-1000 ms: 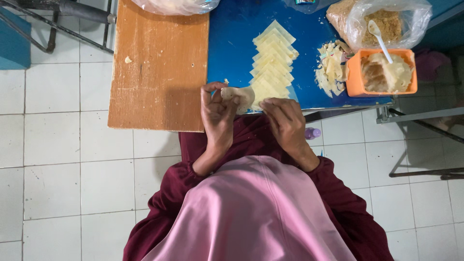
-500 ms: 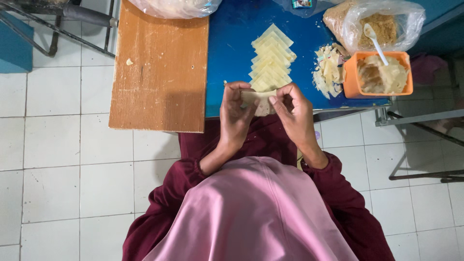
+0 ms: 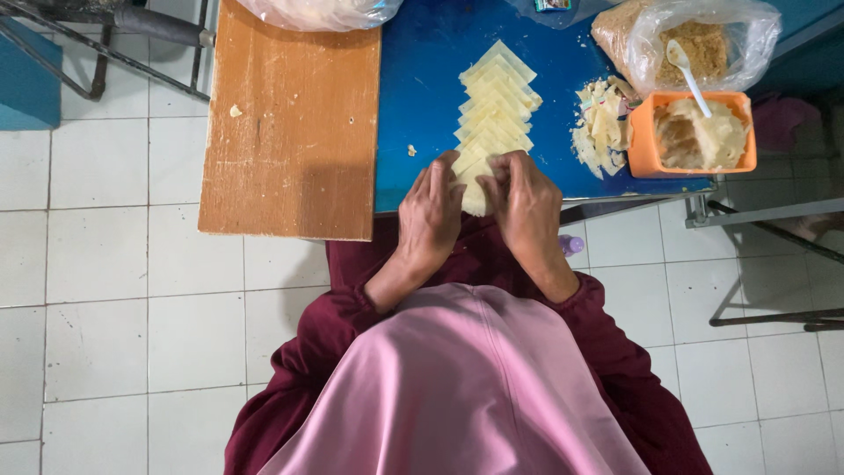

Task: The person sits at a blue table and folds thin square pastry sheets diagonally into triangles, pressing the folds by hand and arranging the folded pieces into a growing zigzag lattice pattern on the table. They occasionally scoop filling from an orange container with a spoon and add scraps to a pile beside the work area.

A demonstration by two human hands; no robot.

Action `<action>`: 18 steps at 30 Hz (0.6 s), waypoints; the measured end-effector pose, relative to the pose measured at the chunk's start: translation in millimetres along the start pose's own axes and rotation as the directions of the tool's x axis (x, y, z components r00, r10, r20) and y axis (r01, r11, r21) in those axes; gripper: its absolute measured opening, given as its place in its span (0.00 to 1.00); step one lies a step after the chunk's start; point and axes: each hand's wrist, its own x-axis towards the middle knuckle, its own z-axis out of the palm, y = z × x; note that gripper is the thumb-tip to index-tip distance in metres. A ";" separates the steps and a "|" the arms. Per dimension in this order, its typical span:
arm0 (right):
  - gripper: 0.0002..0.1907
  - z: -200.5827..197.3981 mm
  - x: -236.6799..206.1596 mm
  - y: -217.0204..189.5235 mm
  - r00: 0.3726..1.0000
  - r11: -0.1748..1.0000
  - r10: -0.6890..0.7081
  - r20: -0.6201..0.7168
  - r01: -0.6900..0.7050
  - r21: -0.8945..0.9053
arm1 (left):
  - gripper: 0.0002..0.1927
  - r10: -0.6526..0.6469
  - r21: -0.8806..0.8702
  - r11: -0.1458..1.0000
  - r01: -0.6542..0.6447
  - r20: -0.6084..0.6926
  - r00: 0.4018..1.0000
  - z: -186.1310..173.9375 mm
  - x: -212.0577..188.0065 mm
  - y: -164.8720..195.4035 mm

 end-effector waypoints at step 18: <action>0.25 -37.0 4.6 14.1 0.955 0.943 0.005 0.295 -0.102 0.315 | 0.32 0.375 0.499 0.733 -0.461 0.269 0.887 10.5 -35.1 -14.1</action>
